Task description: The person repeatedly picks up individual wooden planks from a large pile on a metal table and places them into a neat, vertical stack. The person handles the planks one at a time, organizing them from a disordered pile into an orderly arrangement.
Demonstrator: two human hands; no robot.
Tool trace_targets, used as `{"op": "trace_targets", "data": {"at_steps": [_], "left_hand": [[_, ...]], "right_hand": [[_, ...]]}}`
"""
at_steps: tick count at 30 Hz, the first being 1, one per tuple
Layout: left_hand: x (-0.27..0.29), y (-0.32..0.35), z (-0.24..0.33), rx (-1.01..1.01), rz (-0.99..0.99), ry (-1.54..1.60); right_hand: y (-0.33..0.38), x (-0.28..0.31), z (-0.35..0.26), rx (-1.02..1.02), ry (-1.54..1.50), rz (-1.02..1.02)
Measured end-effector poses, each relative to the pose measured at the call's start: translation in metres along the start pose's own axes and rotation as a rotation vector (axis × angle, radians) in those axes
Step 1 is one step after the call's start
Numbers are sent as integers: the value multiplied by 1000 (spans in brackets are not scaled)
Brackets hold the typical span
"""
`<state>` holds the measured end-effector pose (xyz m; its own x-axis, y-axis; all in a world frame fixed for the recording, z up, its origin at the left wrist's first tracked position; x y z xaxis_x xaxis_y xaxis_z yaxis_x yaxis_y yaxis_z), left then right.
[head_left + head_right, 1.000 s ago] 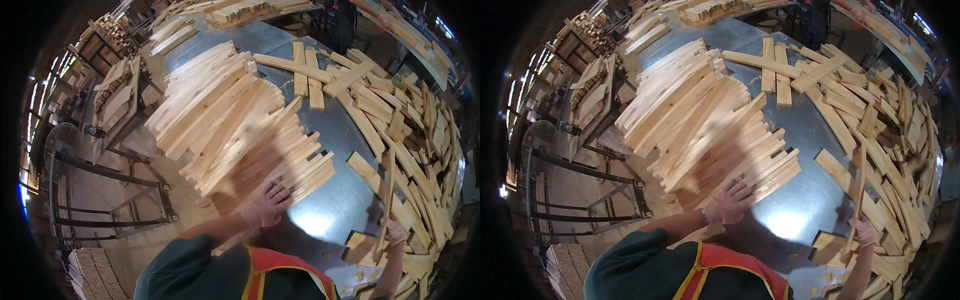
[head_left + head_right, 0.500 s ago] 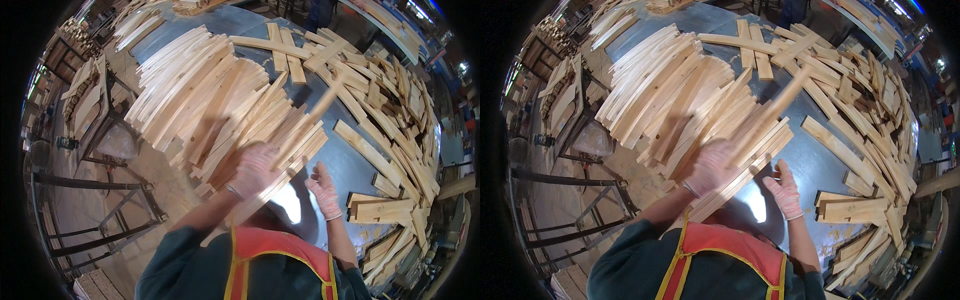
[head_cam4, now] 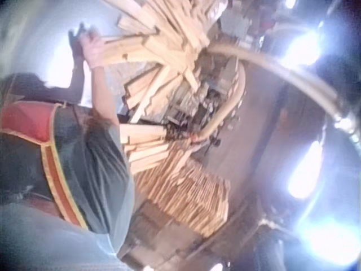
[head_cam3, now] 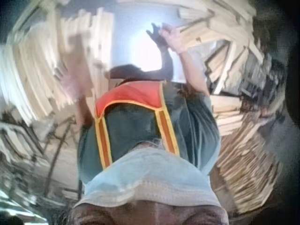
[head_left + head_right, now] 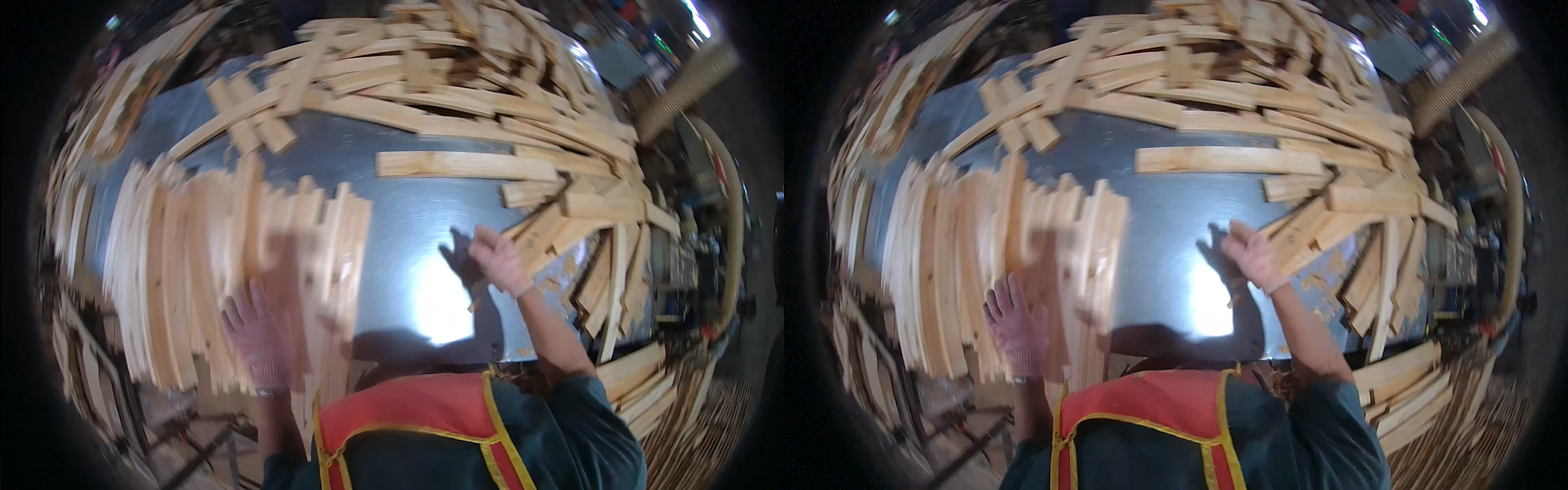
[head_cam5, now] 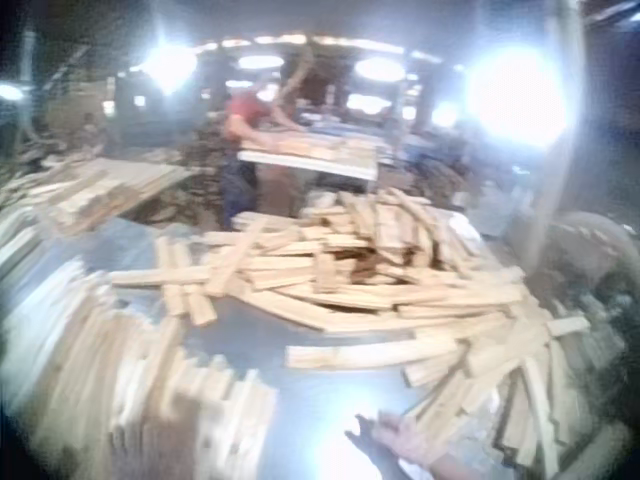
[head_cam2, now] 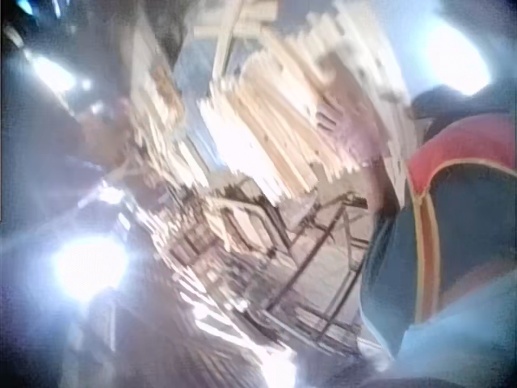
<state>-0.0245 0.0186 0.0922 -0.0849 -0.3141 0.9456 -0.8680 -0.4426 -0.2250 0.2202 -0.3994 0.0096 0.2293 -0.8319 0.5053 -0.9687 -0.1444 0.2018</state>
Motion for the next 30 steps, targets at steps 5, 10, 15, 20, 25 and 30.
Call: {"op": "trace_targets", "data": {"at_steps": [5,10,15,20,25,30], "left_hand": [[-44,10,100,-192,-10,397],[-64,12,120,-207,-29,366],[-52,6,123,-221,-30,414],[-55,8,122,-228,-8,415],[-51,11,117,-249,35,468],[-76,16,100,-353,100,580]], "right_hand": [[-105,130,27,230,508,903],[-109,208,47,-529,922,1056],[-85,205,106,-685,316,1041],[-18,130,77,-147,-229,958],[21,-12,10,-172,-662,504],[61,-147,-45,-201,-387,-99]]}}
Point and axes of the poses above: each hand's wrist, its own y-axis away from the middle knuckle, its own x-axis out of the back of the hand, z = x × y, the point moved 1 cm from there along -y, towards the middle knuckle, and after that the axes turned 11 degrees about z, right-handed, at the moved point
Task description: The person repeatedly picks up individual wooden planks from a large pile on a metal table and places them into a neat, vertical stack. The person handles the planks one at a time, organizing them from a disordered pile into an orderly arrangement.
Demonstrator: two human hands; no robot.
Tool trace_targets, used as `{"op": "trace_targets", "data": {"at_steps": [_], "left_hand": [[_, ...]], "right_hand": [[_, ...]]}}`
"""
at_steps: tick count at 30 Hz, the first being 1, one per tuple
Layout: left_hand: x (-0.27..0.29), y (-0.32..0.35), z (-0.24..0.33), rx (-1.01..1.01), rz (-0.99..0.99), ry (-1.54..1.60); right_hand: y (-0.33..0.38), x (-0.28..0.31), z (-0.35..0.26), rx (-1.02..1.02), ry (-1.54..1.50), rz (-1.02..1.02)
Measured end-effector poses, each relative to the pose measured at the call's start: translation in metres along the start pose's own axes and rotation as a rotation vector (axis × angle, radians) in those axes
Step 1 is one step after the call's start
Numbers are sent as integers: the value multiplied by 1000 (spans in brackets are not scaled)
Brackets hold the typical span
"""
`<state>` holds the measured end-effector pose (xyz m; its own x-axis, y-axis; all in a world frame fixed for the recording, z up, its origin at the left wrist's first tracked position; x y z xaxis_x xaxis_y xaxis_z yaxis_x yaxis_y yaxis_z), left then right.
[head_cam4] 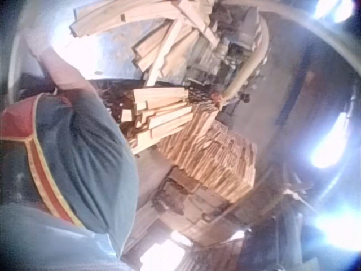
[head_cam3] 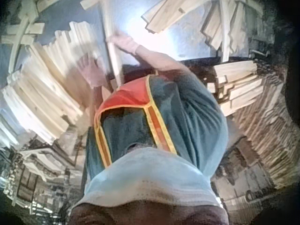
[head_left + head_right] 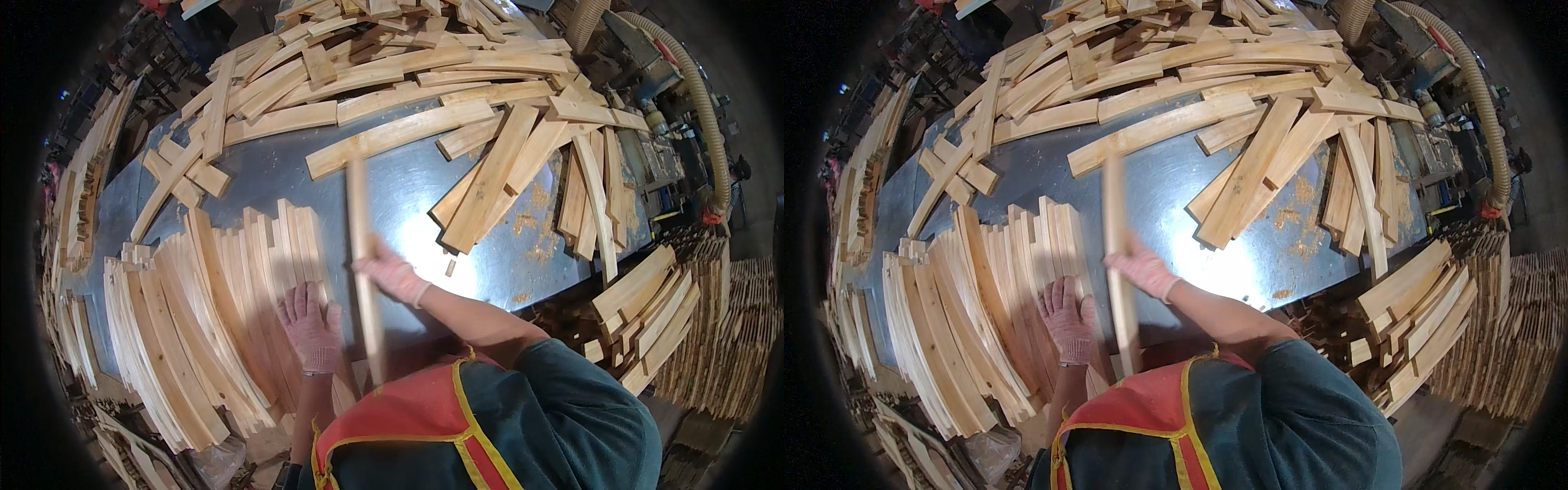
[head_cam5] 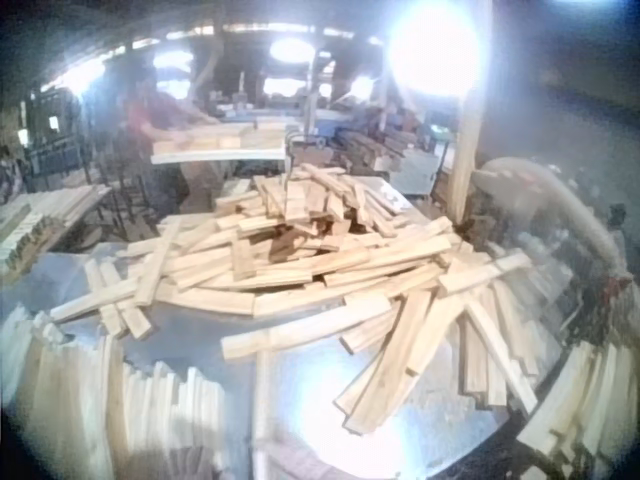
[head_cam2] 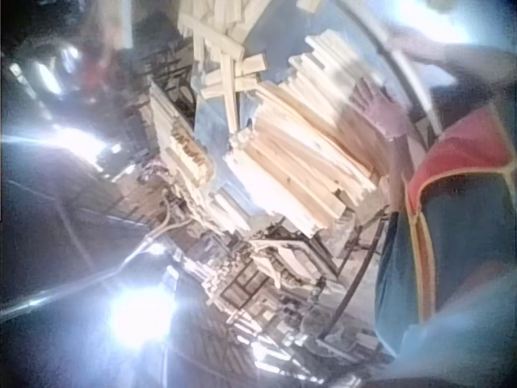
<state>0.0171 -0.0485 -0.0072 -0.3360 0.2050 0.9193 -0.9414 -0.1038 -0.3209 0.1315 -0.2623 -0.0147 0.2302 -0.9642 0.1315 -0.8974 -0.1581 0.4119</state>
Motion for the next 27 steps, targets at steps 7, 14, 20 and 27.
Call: {"op": "trace_targets", "data": {"at_steps": [7,14,20,27], "left_hand": [[-1,-6,11,-77,-82,-161],[10,-7,18,-27,-73,-109],[10,-18,23,-56,-60,-50],[23,-21,29,-57,-23,-51]], "right_hand": [[-45,-1,27,609,635,-306],[-88,235,-49,320,794,841],[-120,275,-41,-244,1001,1004],[-113,260,-50,-143,977,1017]]}}
Point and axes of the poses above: each hand's wrist, its own y-axis away from the middle knuckle, its own x-axis out of the back of the hand, z = x × y, the point moved 1 cm from there along -y, towards the middle knuckle, and after that the axes turned 11 degrees about z, right-handed, at the moved point
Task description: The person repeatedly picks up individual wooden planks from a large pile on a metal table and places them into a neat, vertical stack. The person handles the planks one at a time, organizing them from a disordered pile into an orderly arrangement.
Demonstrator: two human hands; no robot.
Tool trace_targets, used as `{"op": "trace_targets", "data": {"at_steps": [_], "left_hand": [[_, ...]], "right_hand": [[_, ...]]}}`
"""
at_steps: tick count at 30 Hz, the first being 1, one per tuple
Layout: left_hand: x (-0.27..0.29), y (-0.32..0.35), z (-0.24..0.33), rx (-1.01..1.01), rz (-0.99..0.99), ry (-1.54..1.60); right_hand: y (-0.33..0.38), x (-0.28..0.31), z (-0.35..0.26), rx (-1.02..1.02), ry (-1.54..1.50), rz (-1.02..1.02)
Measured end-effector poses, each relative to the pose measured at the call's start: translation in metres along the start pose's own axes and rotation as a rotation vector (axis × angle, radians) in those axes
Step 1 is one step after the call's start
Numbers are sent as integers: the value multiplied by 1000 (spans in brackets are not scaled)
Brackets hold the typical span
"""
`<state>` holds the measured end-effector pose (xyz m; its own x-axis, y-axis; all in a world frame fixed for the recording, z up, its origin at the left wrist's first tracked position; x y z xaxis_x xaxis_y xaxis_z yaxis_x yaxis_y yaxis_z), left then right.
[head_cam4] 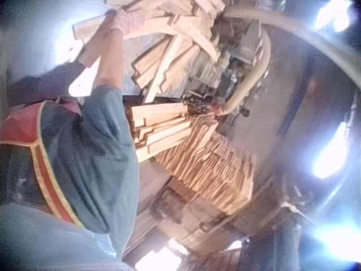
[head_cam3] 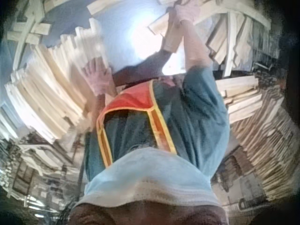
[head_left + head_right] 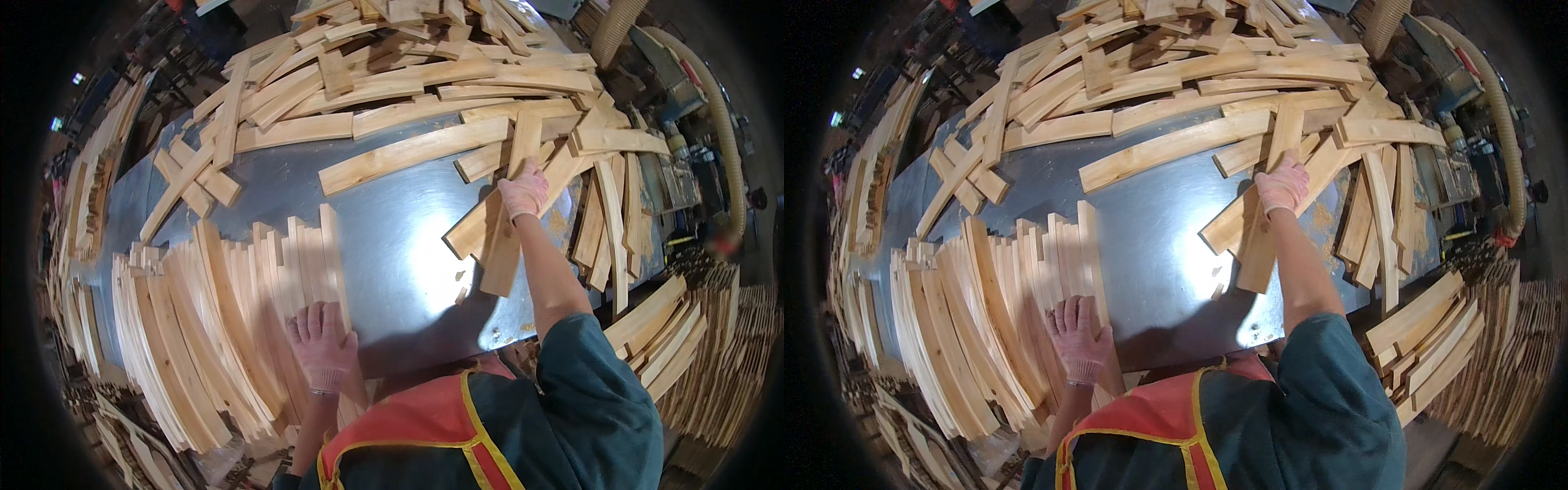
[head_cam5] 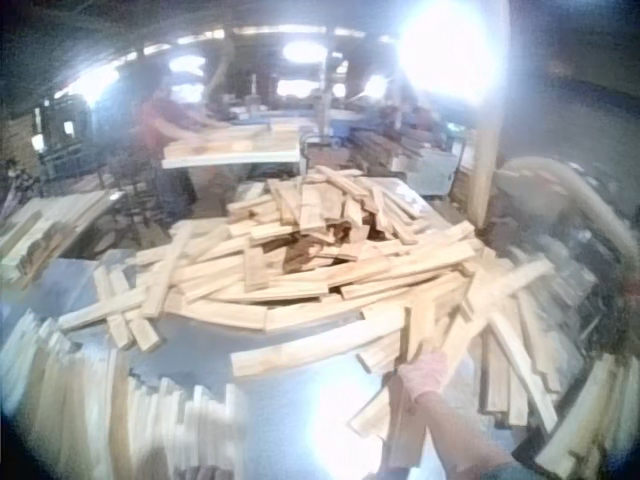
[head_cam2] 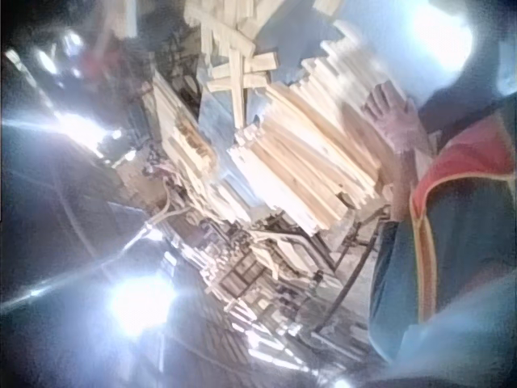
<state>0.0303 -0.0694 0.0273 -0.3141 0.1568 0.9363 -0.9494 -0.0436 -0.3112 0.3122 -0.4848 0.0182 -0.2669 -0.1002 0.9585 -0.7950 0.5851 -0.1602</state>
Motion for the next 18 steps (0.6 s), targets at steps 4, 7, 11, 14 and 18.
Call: {"op": "trace_targets", "data": {"at_steps": [4,7,11,14,18], "left_hand": [[2,-1,1,-11,34,21],[-5,13,-8,19,33,27],[-10,11,-12,-19,42,34],[-10,12,-15,-56,9,26],[-14,20,-12,-121,7,80]], "right_hand": [[36,-19,17,88,-874,-40],[120,27,-30,-127,-1262,-595],[204,-19,-58,-169,-1193,-815],[259,-11,-92,317,-611,-1140],[291,-38,-103,886,-539,-1103]]}}
Point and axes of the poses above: each hand's wrist, its own y-axis away from the middle knuckle, its own x-axis out of the back of the hand, z = x × y, the point moved 1 cm from there along -y, towards the middle knuckle, and after that the axes turned 11 degrees about z, right-handed, at the moved point
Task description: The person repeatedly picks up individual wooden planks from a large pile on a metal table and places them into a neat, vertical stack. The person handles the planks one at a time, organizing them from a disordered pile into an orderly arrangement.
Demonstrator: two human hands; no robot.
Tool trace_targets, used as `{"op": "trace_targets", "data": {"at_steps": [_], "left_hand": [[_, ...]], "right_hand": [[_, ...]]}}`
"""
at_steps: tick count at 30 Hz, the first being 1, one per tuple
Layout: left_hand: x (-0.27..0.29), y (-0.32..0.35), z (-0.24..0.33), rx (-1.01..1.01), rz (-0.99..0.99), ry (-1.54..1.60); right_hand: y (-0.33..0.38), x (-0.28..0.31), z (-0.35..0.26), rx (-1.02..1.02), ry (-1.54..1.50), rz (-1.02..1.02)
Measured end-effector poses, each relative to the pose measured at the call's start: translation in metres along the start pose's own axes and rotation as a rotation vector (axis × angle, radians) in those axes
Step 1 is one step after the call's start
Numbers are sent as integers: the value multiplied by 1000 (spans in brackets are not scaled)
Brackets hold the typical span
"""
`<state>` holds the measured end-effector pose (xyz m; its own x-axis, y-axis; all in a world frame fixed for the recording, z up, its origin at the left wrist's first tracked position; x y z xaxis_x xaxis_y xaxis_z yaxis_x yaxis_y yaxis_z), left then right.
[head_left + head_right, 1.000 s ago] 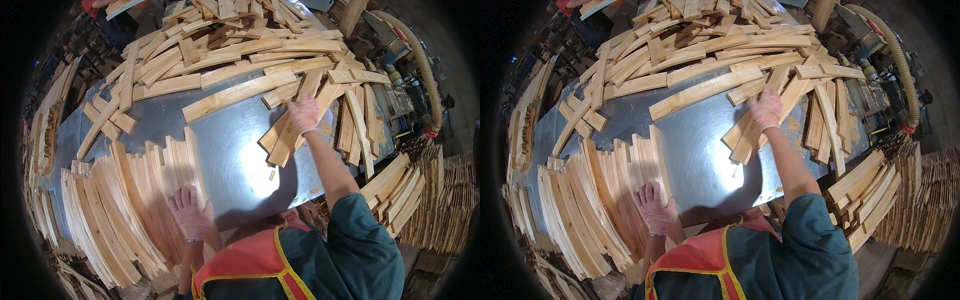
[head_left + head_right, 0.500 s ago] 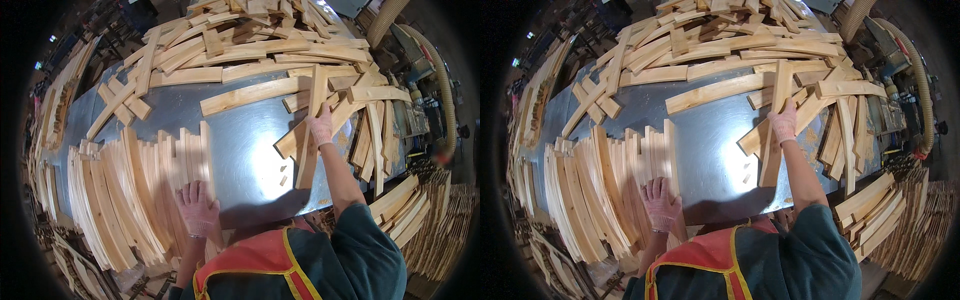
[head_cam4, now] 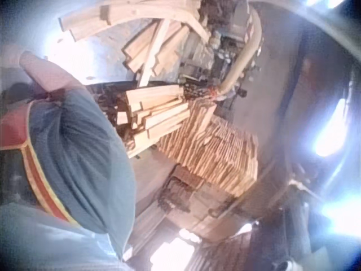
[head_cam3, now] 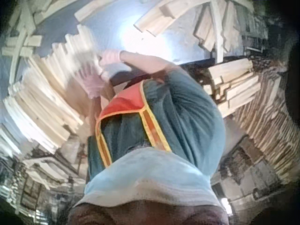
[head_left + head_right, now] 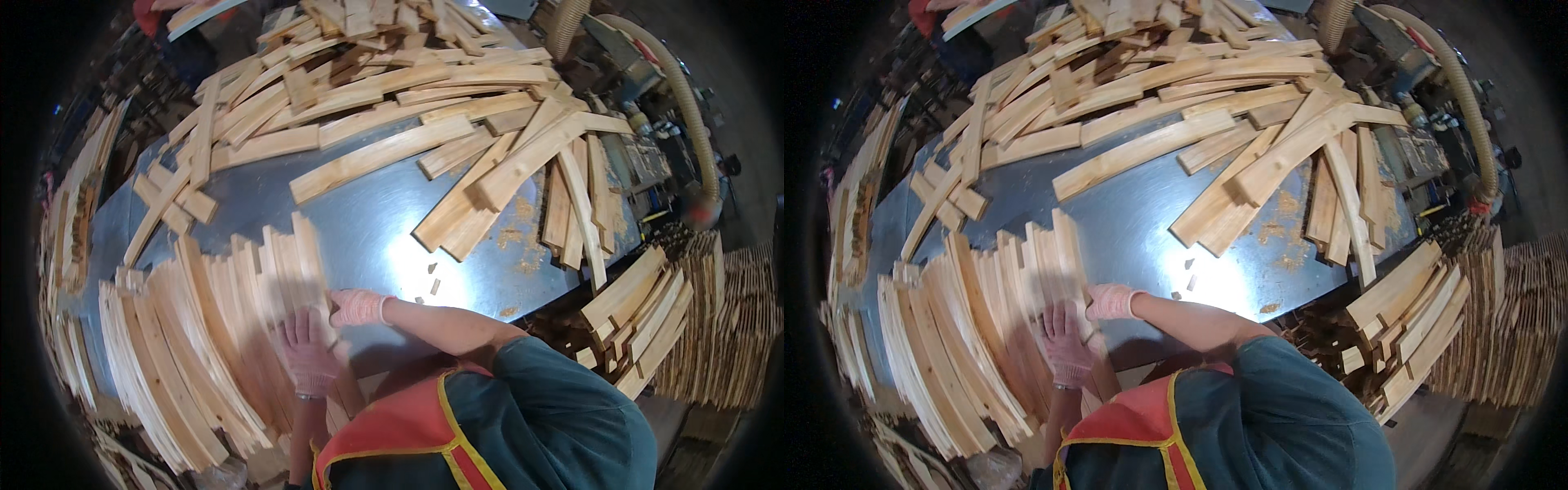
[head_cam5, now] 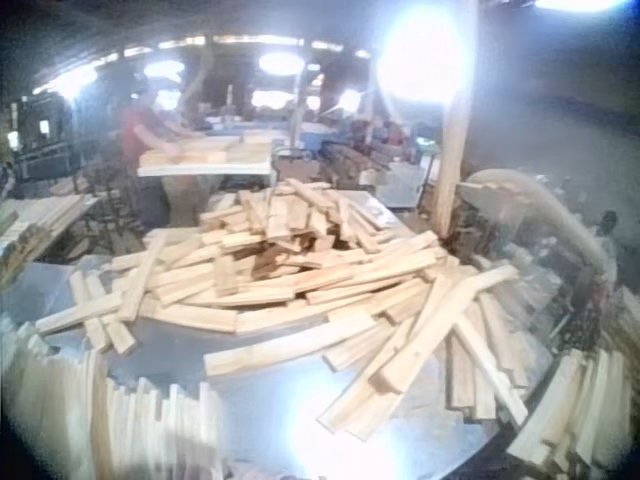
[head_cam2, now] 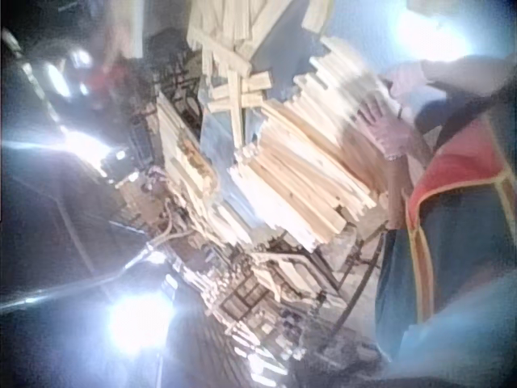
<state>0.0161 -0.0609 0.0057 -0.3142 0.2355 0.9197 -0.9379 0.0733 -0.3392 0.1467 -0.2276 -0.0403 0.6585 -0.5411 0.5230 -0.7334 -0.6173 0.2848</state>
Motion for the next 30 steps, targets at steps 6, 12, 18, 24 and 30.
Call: {"op": "trace_targets", "data": {"at_steps": [6,12,18,24,30], "left_hand": [[-3,-16,8,11,-53,36],[0,-16,10,2,-54,-10],[-5,-12,7,-12,-52,15],[9,-29,15,-9,-70,26],[9,-14,34,119,-50,234]], "right_hand": [[14,188,69,-46,491,535],[113,362,157,-1049,612,1302],[132,344,197,-1068,-9,1493],[137,250,159,-290,-846,1464],[98,128,43,-272,-1264,1064]]}}
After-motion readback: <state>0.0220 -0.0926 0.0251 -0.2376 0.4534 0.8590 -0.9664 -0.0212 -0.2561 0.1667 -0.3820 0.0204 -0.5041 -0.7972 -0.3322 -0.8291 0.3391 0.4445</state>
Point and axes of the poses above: each hand's wrist, its own y-axis away from the middle knuckle, its own x-axis out of the back of the hand, z = x × y, the point moved 1 cm from there along -y, towards the middle knuckle, and after that the axes turned 11 degrees about z, right-handed, at the moved point
